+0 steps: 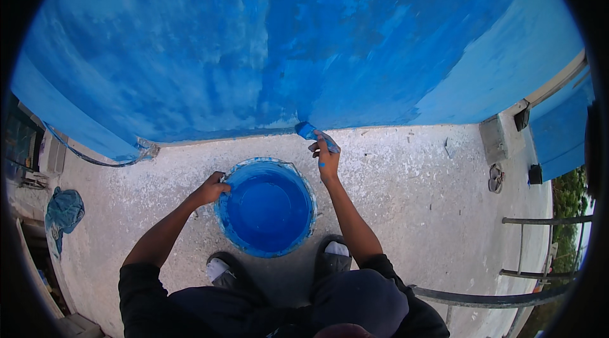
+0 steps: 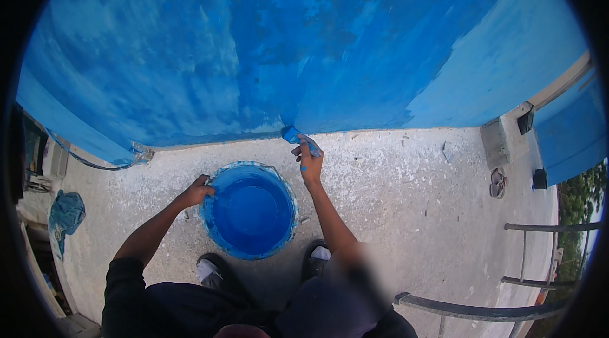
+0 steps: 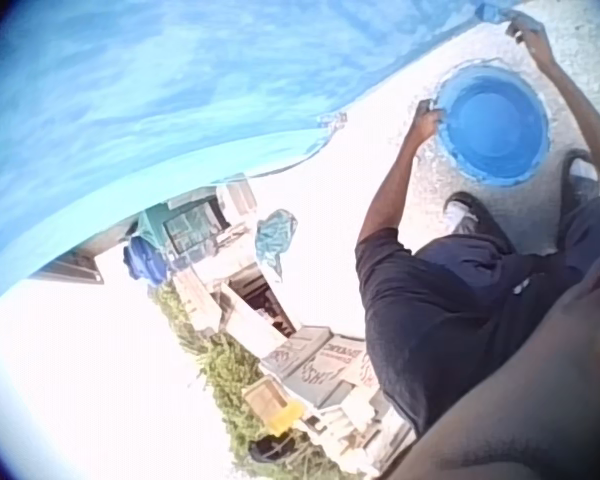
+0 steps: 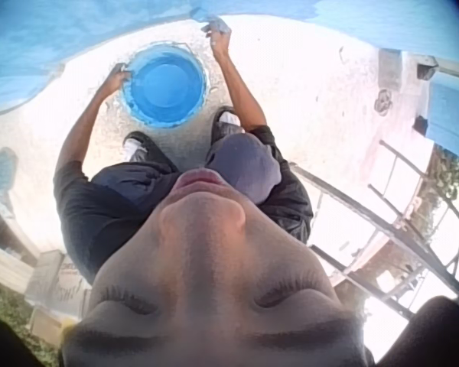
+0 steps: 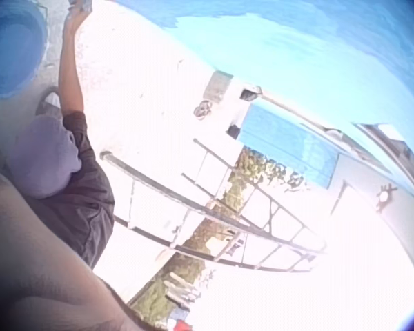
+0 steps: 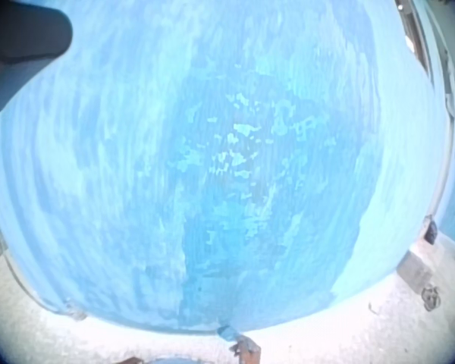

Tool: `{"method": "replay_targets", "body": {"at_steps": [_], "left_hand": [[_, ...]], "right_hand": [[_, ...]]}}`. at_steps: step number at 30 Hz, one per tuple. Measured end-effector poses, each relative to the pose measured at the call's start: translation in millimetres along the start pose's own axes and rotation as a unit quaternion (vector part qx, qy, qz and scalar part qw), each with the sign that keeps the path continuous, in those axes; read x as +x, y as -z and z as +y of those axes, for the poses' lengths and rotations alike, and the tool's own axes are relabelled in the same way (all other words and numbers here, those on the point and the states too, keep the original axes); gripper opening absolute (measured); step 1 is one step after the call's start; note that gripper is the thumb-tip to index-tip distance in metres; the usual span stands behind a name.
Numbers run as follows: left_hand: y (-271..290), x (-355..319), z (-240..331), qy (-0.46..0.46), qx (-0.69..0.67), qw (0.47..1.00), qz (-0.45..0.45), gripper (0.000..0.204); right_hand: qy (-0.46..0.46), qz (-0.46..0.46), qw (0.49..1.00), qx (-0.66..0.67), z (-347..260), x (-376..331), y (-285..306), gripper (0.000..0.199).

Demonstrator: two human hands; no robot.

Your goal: The person paints a blue exterior wall using a brush dipped into a bucket of blue paint, applying vertical strokes.

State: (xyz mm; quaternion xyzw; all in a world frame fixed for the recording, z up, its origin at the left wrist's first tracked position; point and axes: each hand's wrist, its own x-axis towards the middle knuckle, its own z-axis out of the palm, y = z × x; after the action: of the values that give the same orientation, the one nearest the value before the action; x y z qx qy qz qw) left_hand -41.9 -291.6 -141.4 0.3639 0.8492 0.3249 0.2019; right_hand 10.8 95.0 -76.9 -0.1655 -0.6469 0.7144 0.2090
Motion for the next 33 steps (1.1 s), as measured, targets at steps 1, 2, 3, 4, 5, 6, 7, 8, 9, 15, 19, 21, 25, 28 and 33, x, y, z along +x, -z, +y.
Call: {"method": "replay_targets", "body": {"at_steps": [1, 2, 3, 4, 5, 6, 7, 8, 9, 15, 19, 21, 25, 28, 33], "left_hand": [[-0.7, -0.3, -1.8, 0.007, -0.012, 1.0, -0.003, 0.014], [-0.3, 0.2, -0.8, 0.013, -0.024, 1.0, -0.006, 0.014], [-0.1, 0.4, 0.3, 0.012, -0.028, 0.999, -0.009, 0.014], [0.3, 0.4, 1.3, 0.011, -0.032, 0.999, -0.013, 0.014], [0.9, 0.4, 2.2, 0.011, -0.036, 0.999, -0.016, 0.013], [1.1, 0.7, 1.4, 0.003, -0.028, 0.999, -0.017, 0.013], [1.7, 1.1, 0.9, -0.005, -0.019, 1.0, -0.018, 0.012], [3.4, 0.7, 0.8, -0.013, -0.01, 1.0, -0.019, 0.012], [4.6, -0.2, 1.1, -0.015, -0.011, 1.0, -0.021, 0.013], [7.2, 8.1, 24.8, 0.195, -0.205, 0.959, -0.008, 0.023], [9.6, 4.2, 20.1, 0.156, -0.185, 0.97, -0.029, 0.036], [10.4, 4.6, 21.5, 0.129, -0.152, 0.979, -0.038, 0.035], [10.1, 3.5, 19.0, 0.057, -0.078, 0.994, -0.043, 0.022], [7.6, 2.4, 11.6, 0.038, -0.079, 0.995, -0.048, 0.022], [4.1, 8.1, 13.9, 0.255, -0.315, 0.914, -0.011, 0.031]], "right_hand": [[-0.005, -0.005, 1.0, 0.005, 0.2, -0.6, 1.3, 0.033], [-0.01, -0.009, 1.0, 0.01, 0.4, -1.1, 2.3, 0.034], [-0.01, -0.008, 1.0, 0.015, 1.0, -1.6, 2.2, 0.033], [-0.011, -0.007, 1.0, 0.02, 1.7, -2.2, 1.6, 0.032], [-0.012, -0.007, 1.0, 0.025, 2.6, -2.7, 1.2, 0.031], [-0.01, -0.001, 1.0, 0.024, 3.3, -3.1, 1.1, 0.032], [-0.007, 0.005, 1.0, 0.022, 3.9, -3.5, 1.2, 0.032], [-0.005, 0.012, 1.0, 0.021, 5.4, -3.7, 1.0, 0.033], [-0.008, 0.018, 1.0, 0.021, 6.6, -3.7, 1.1, 0.033], [-0.039, 0.054, 0.998, 0.021, 14.4, -5.1, 0.5, 0.031], [-0.029, 0.043, 0.998, 0.031, 11.2, -6.6, -3.4, 0.031], [-0.016, 0.027, 0.999, 0.032, 6.6, -6.6, -4.4, 0.032], [-0.002, -0.027, 0.999, 0.032, -5.8, -8.2, -10.2, 0.031], [0.012, -0.063, 0.998, 0.018, -10.8, -7.1, -15.3, 0.03], [0.029, -0.043, 0.997, -0.051, -4.1, -3.4, -11.1, 0.03]]}}
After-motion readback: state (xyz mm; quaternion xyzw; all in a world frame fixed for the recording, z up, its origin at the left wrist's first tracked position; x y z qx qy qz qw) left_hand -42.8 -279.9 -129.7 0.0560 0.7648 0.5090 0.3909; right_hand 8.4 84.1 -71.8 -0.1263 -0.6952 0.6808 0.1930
